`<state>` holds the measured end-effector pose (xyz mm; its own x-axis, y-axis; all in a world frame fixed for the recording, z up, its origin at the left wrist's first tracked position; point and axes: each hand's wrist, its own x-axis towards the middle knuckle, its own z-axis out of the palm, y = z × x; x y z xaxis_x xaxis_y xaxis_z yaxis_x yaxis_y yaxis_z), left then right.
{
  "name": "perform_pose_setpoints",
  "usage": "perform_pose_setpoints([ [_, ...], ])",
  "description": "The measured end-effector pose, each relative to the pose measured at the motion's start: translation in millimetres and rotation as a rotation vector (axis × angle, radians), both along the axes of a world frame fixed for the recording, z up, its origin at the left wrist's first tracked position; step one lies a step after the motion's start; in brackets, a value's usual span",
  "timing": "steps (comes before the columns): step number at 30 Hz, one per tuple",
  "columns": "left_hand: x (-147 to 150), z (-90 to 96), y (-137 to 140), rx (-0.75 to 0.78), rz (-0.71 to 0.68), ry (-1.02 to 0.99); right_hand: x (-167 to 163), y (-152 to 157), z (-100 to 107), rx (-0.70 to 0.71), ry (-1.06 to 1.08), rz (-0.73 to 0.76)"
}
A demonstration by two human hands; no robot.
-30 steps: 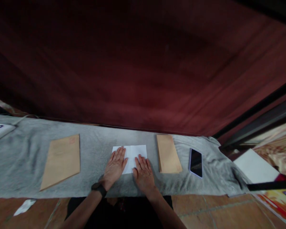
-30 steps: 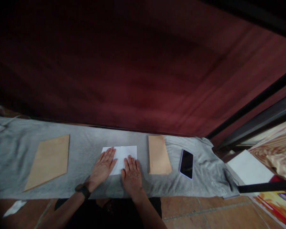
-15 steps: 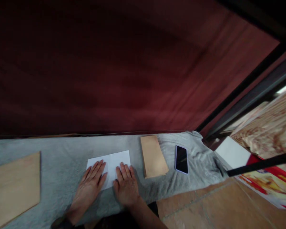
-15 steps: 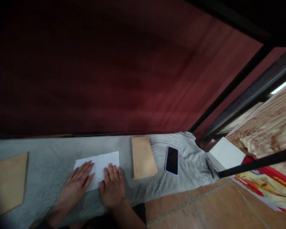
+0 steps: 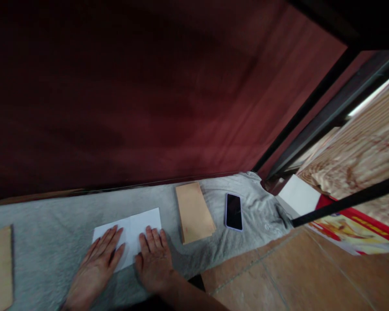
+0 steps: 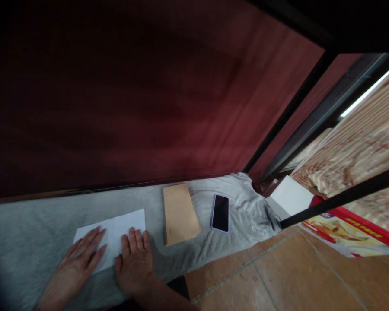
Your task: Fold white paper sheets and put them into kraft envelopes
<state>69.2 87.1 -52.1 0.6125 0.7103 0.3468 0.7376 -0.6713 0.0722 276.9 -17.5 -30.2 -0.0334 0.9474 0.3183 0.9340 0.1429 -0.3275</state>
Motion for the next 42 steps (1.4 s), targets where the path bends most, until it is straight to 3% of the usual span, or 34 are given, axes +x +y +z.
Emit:
perform_pose_setpoints([
  [11, 20, 25.2, -19, -0.084, 0.130, 0.000, 3, -4, -5, 0.044, 0.014, -0.010],
  [15, 14, 22.6, -27, -0.065, 0.146, -0.009, 5, -9, -7, 0.049, 0.021, -0.059],
  [19, 9, 19.2, -33, -0.050, 0.150, -0.025, 4, 3, 4, -0.012, 0.005, -0.088],
  [23, 9, 19.0, -34, -0.068, 0.156, -0.014, -6, 30, 13, -0.050, -0.015, 0.037],
  [30, 3, 14.0, -40, -0.052, 0.141, -0.014, -6, 48, 2, -0.042, -0.098, 0.034],
  [38, 47, 12.7, -28, -0.061, 0.117, -0.058, 1, 49, -1, -0.047, -0.113, -0.032],
  [42, 48, 13.7, -14, -0.107, 0.119, -0.047, 0, 49, -4, -0.040, -0.106, -0.037],
])
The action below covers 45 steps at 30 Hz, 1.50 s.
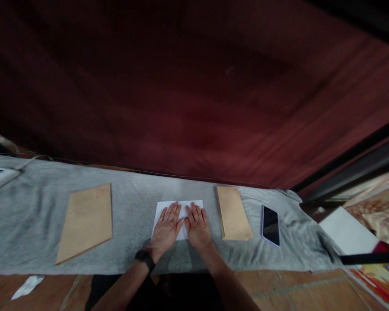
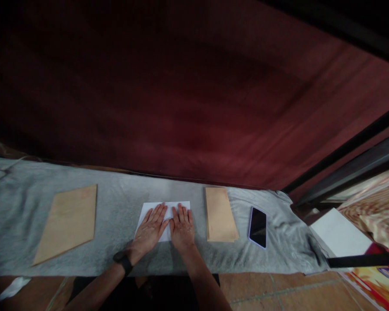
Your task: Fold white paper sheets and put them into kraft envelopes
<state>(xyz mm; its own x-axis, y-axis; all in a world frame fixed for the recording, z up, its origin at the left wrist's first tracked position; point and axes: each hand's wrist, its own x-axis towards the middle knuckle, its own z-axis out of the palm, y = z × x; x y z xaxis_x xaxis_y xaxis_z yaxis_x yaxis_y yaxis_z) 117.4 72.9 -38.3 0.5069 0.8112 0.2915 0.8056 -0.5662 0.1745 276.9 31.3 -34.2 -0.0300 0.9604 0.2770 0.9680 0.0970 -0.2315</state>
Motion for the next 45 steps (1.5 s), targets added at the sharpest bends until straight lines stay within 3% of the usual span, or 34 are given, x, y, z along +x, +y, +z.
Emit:
perform_pose_setpoints([
  [6, -18, 6.9, 16, -0.005, 0.062, 0.020, 0, -1, -1, 0.031, 0.007, -0.007],
  [10, -15, 6.4, 7, 0.006, 0.126, -0.014, -1, -2, 0, 0.044, 0.025, 0.002],
  [18, -23, 7.2, -42, 0.049, -0.171, -0.002, 1, -1, 0, 0.005, 0.001, 0.011],
  [24, -47, 13.2, -44, 0.060, -0.196, -0.009, 14, -6, -6, 0.072, -0.021, -0.024],
  [31, -51, 19.7, -46, 0.103, -0.244, 0.049, 41, -8, -12, 0.085, -0.071, -0.090],
  [34, -51, 21.3, -46, 0.109, -0.244, 0.021, 38, -13, -7, 0.095, -0.068, -0.141],
  [36, -51, 21.2, -46, 0.116, -0.244, 0.011, 27, -22, -3, 0.103, -0.062, -0.098],
  [40, -51, 19.0, -46, 0.133, -0.252, 0.022, -4, -47, 0, 0.091, -0.045, 0.164],
  [45, -53, 16.5, -46, 0.126, -0.262, 0.050, -3, -65, -1, 0.099, -0.047, 0.094],
])
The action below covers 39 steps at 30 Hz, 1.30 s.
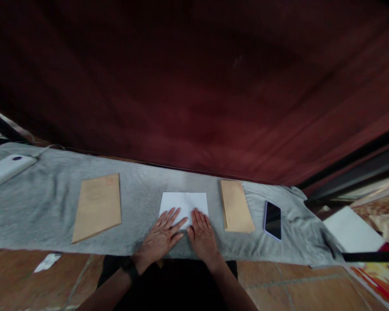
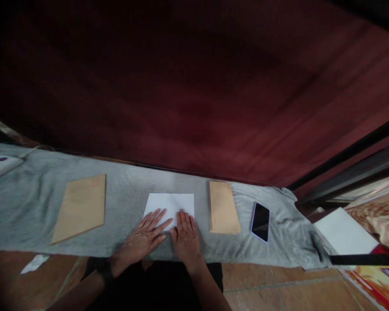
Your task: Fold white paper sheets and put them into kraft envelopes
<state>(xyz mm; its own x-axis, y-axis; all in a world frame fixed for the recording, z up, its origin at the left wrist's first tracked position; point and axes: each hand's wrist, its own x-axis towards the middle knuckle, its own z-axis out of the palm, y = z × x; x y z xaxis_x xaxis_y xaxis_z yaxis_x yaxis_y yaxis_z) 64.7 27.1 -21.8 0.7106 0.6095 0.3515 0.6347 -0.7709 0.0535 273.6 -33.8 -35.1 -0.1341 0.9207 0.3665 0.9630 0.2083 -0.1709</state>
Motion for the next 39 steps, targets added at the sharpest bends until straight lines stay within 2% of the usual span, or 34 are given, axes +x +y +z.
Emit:
perform_pose_setpoints([
  [5, -6, -1.7, -6, -0.060, 0.032, -0.025, 28, -9, 1, -0.007, 0.007, -0.109],
  [9, -8, -1.5, -10, -0.086, 0.058, -0.044, 35, -4, 2, 0.001, 0.087, -0.211],
  [14, -7, 0.6, -10, -0.077, 0.068, -0.006, 30, 20, 9, -0.012, 0.276, -0.412],
  [19, -7, -0.9, -9, -0.069, 0.066, -0.016, 34, 35, 17, -0.124, 0.506, -0.477],
  [24, -7, 0.0, -11, -0.032, 0.067, -0.050, 39, 35, 22, -0.151, 0.624, -0.430],
  [27, -7, 4.5, -14, -0.058, 0.065, -0.089, 41, 38, 33, -0.150, 0.719, -0.358],
  [31, -10, 9.0, -16, -0.135, 0.144, -0.234, 46, 47, 72, -0.077, 0.829, -0.289],
  [33, -12, 10.1, -12, -0.197, 0.243, -0.388, 47, 50, 100, -0.013, 0.867, -0.256],
  [35, -14, 11.1, -6, -0.277, 0.350, -0.555, 45, 48, 125, 0.108, 0.881, -0.188],
  [37, -17, 12.0, 2, -0.350, 0.439, -0.710, 37, 39, 138, 0.164, 0.786, -0.089],
  [39, -21, 11.9, 8, -0.417, 0.514, -0.850, 25, 25, 136, 0.147, 0.651, 0.046],
])
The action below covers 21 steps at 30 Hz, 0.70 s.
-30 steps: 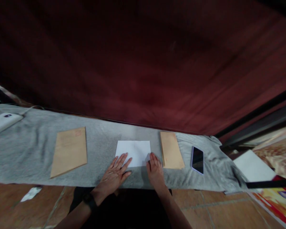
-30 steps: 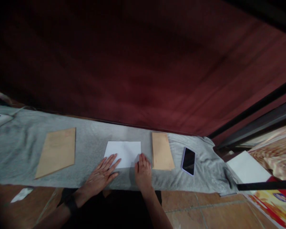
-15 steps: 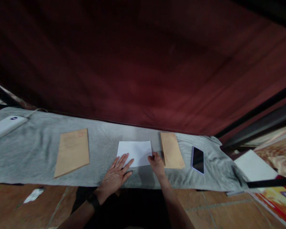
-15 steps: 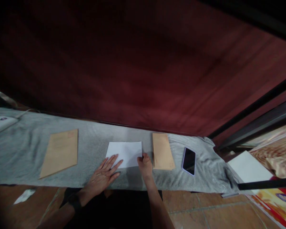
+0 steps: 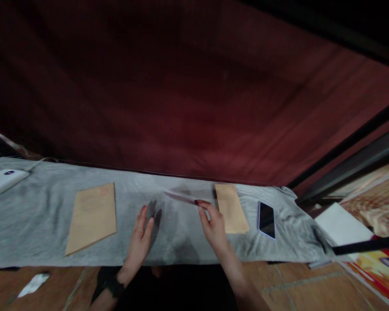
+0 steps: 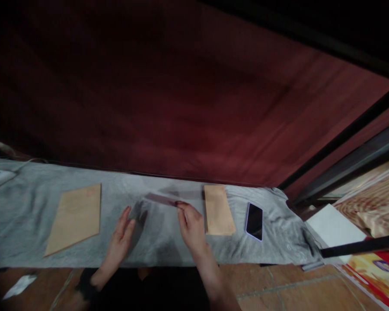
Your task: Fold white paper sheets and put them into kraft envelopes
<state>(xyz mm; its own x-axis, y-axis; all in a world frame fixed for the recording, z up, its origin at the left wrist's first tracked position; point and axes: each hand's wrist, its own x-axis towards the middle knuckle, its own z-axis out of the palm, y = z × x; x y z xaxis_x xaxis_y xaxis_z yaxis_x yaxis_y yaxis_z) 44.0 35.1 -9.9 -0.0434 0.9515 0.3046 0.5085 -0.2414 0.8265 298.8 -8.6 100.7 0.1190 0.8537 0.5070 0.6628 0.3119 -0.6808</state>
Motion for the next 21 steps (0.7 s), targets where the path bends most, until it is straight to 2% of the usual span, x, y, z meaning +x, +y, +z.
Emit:
perform_pose_setpoints([
  [2, -5, -1.9, 3, -0.072, 0.060, -0.110, -11, -17, -17, 0.003, -0.151, 0.157],
  [5, -10, -8.2, 2, -0.131, 0.070, -0.154, -21, -43, -56, -0.042, -0.353, 0.282],
  [8, -11, -15.0, -1, -0.065, -0.002, -0.057, -21, -63, -91, -0.100, -0.458, 0.312],
  [10, -5, -16.7, -1, -0.001, -0.093, 0.060, -19, -72, -106, -0.138, -0.491, 0.291],
  [13, 15, -13.3, 3, 0.084, -0.328, 0.278, -17, -76, -115, -0.172, -0.501, 0.252],
  [18, 71, -2.6, 16, 0.241, -0.739, 0.632, -19, -72, -112, -0.195, -0.485, 0.259],
  [21, 96, -3.1, 26, 0.292, -0.855, 0.735, -18, -72, -108, -0.210, -0.462, 0.277],
])
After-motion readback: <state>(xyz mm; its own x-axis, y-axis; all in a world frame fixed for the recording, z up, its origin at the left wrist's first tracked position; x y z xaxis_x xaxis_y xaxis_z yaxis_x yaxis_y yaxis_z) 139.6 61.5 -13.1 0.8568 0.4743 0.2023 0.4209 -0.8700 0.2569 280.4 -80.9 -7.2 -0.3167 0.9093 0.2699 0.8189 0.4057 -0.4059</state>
